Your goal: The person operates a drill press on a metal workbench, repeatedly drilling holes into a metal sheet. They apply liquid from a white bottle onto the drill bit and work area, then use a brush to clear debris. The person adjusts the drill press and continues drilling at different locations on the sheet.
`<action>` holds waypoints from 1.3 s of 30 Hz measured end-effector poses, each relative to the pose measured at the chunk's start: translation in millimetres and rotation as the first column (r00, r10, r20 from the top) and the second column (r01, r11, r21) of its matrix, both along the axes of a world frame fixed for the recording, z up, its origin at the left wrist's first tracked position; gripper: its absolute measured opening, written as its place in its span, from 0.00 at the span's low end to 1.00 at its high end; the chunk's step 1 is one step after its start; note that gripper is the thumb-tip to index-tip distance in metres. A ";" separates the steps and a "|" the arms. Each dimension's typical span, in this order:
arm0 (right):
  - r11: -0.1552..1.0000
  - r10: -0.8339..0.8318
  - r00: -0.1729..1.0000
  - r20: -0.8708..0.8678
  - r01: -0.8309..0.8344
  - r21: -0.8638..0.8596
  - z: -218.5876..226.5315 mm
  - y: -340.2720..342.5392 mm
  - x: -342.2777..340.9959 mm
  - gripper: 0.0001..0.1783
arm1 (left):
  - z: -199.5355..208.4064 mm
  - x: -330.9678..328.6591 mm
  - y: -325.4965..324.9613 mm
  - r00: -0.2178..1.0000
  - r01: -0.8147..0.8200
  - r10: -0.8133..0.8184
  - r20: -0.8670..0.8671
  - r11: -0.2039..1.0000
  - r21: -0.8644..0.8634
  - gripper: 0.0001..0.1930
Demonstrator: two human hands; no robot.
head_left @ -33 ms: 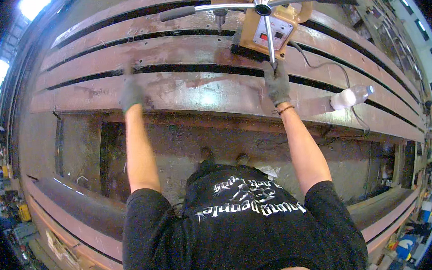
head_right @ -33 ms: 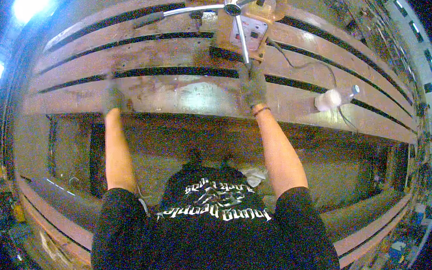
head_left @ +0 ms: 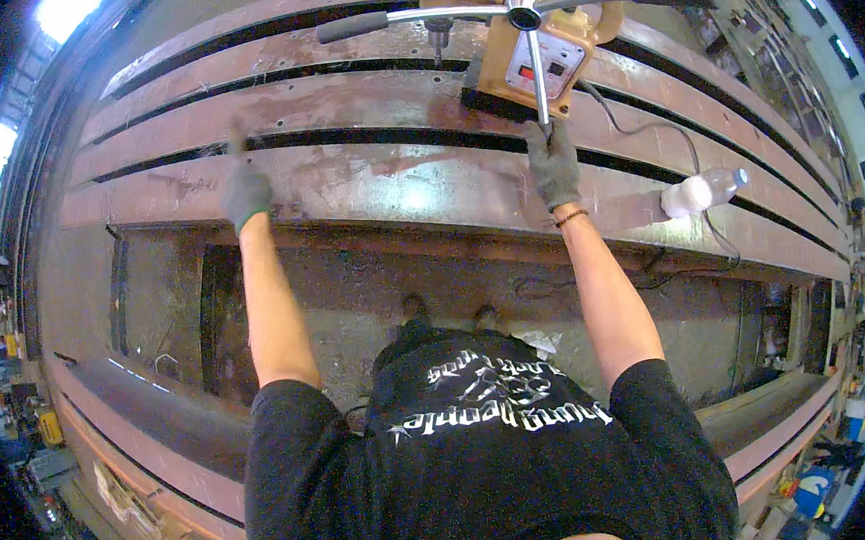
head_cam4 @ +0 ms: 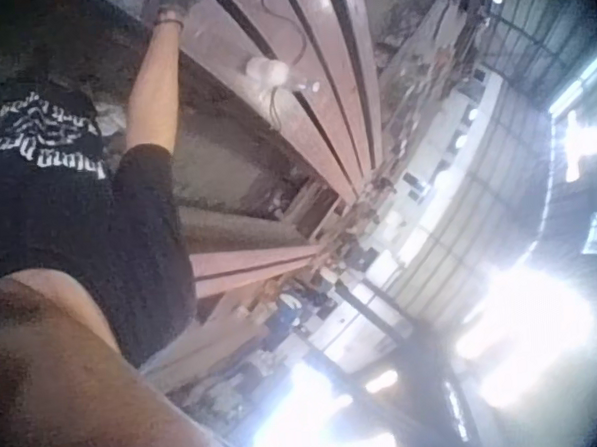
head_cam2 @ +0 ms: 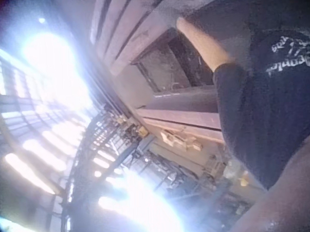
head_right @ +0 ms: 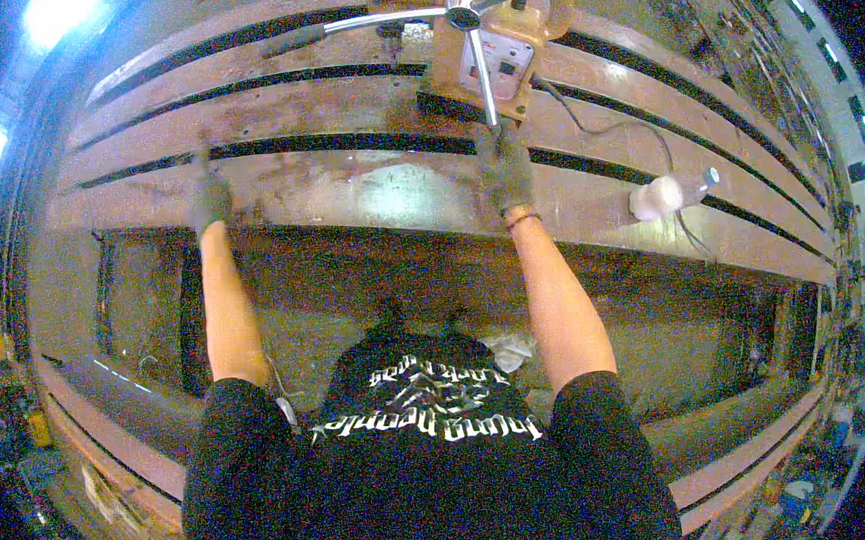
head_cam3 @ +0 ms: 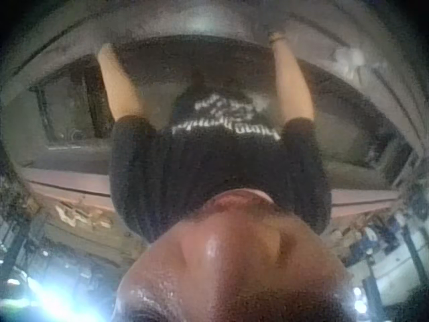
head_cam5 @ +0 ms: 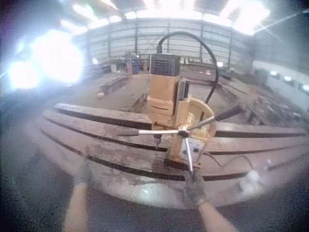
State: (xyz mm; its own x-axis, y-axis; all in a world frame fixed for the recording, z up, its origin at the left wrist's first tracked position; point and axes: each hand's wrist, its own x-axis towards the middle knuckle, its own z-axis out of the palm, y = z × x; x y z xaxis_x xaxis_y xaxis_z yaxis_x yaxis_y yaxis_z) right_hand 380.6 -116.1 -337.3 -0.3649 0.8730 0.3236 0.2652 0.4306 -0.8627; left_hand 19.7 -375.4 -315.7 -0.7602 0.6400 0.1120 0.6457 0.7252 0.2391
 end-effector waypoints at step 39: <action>0.949 -0.041 0.998 0.051 0.023 0.314 -21.9 17.3 -16.1 0.19 | -94.4 35.9 163.2 0.655 0.746 -0.756 0.004 0.647 0.160 0.27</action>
